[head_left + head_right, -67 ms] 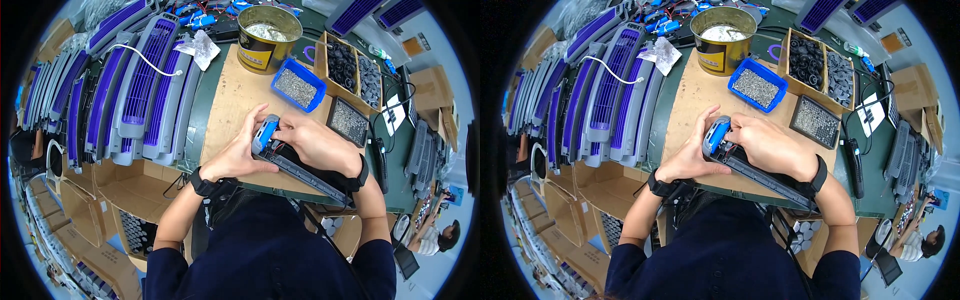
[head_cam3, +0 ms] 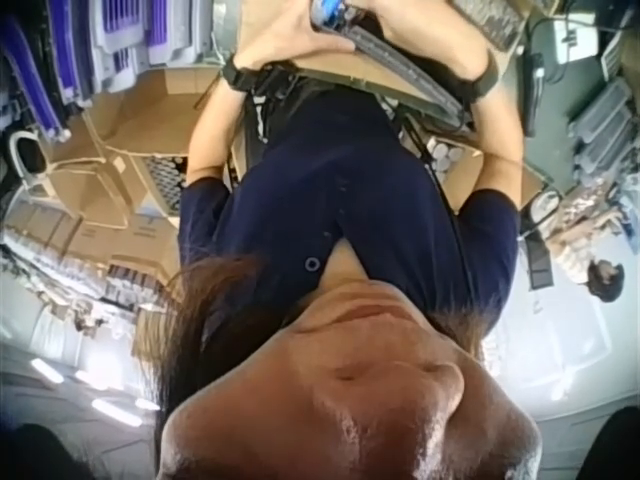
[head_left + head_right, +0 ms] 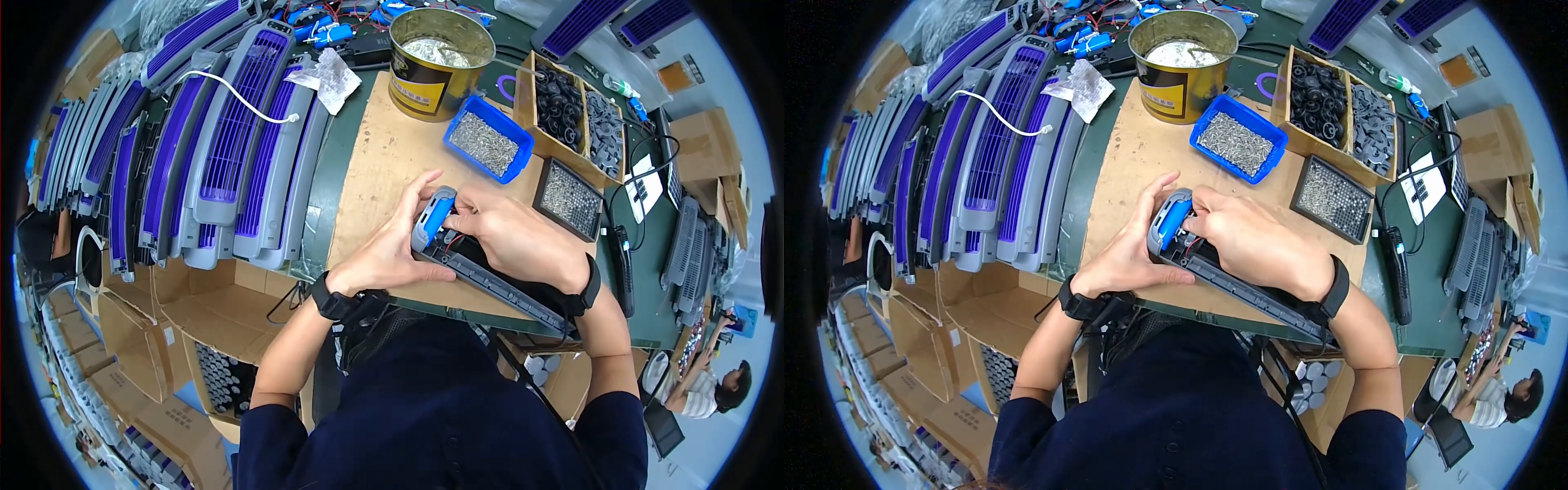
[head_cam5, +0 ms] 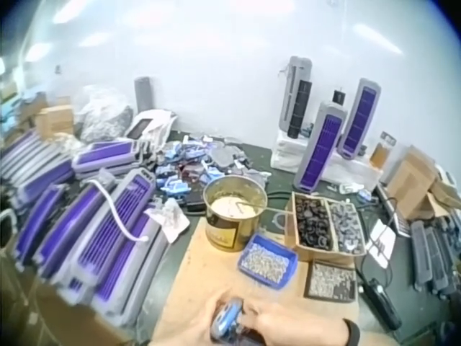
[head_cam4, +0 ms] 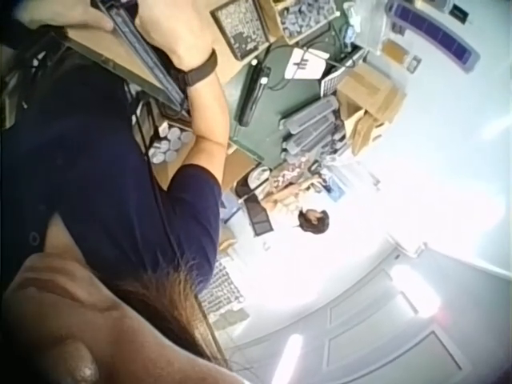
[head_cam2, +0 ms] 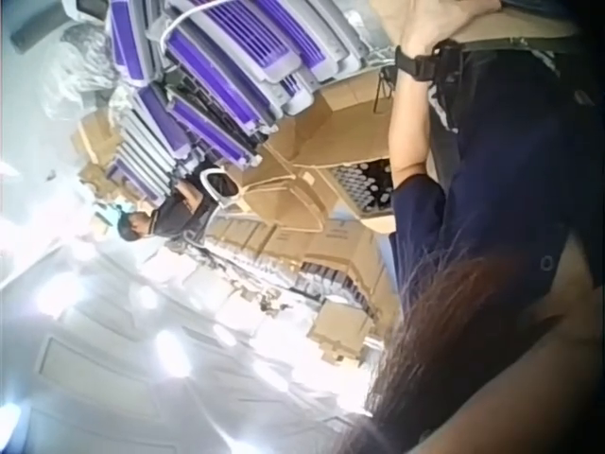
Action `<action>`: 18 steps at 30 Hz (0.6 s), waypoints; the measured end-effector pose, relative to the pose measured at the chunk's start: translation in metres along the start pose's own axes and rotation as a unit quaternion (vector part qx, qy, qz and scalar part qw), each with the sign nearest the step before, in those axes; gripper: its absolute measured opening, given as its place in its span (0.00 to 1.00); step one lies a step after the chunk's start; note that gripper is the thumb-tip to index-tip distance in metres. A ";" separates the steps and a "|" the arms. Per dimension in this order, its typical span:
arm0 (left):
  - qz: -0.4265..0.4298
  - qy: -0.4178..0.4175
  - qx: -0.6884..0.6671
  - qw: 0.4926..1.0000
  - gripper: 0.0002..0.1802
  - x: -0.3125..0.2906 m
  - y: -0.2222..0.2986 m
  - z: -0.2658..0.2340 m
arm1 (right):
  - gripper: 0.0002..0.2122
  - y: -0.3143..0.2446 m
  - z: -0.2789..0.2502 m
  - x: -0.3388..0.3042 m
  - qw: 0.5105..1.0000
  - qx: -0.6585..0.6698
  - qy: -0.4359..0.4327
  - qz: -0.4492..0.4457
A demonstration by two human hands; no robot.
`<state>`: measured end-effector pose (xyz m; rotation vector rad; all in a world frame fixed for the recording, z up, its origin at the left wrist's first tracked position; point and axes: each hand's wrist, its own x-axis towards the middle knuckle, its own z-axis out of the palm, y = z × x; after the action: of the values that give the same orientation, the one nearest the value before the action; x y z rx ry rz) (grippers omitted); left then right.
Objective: The person fits a purple grille onto a gray housing, wipes a black fan blade with a cloth, and applies a substance to the blade with a thin tool. They then place the blade into the housing, attach a battery, and secure the assembly with a power screwdriver.
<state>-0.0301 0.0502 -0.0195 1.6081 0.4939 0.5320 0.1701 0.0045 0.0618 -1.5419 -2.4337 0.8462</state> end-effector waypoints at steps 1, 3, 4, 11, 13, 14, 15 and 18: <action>0.005 0.001 0.002 1.000 0.67 0.000 0.002 0.000 | 0.12 0.000 0.002 -0.001 1.000 -0.013 0.003 -0.005; 0.007 0.003 0.021 1.000 0.66 0.000 0.002 -0.001 | 0.11 -0.004 0.002 -0.001 1.000 -0.025 0.005 -0.011; 0.009 0.002 0.039 0.999 0.65 0.000 0.002 -0.002 | 0.10 -0.008 0.001 0.000 0.999 -0.034 -0.002 0.001; -0.003 0.000 0.057 0.998 0.64 0.000 0.003 -0.003 | 0.08 -0.007 0.016 0.001 0.998 -0.060 0.026 0.018; -0.008 -0.001 0.060 0.998 0.64 0.000 0.003 -0.002 | 0.09 -0.006 0.012 0.001 0.999 -0.030 0.019 0.009; -0.008 0.001 0.060 0.998 0.64 -0.001 0.003 -0.002 | 0.11 -0.005 0.010 0.001 1.000 -0.001 0.012 0.001; -0.015 -0.003 0.055 0.998 0.64 -0.001 0.002 -0.001 | 0.11 -0.007 0.007 0.001 1.000 -0.001 0.011 0.000; -0.024 -0.002 0.053 0.998 0.64 -0.003 0.001 0.001 | 0.13 -0.012 0.005 0.000 0.999 0.037 -0.019 -0.005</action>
<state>-0.0321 0.0476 -0.0183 1.6928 0.5648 0.4730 0.1590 -0.0015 0.0638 -1.5014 -2.4043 0.9611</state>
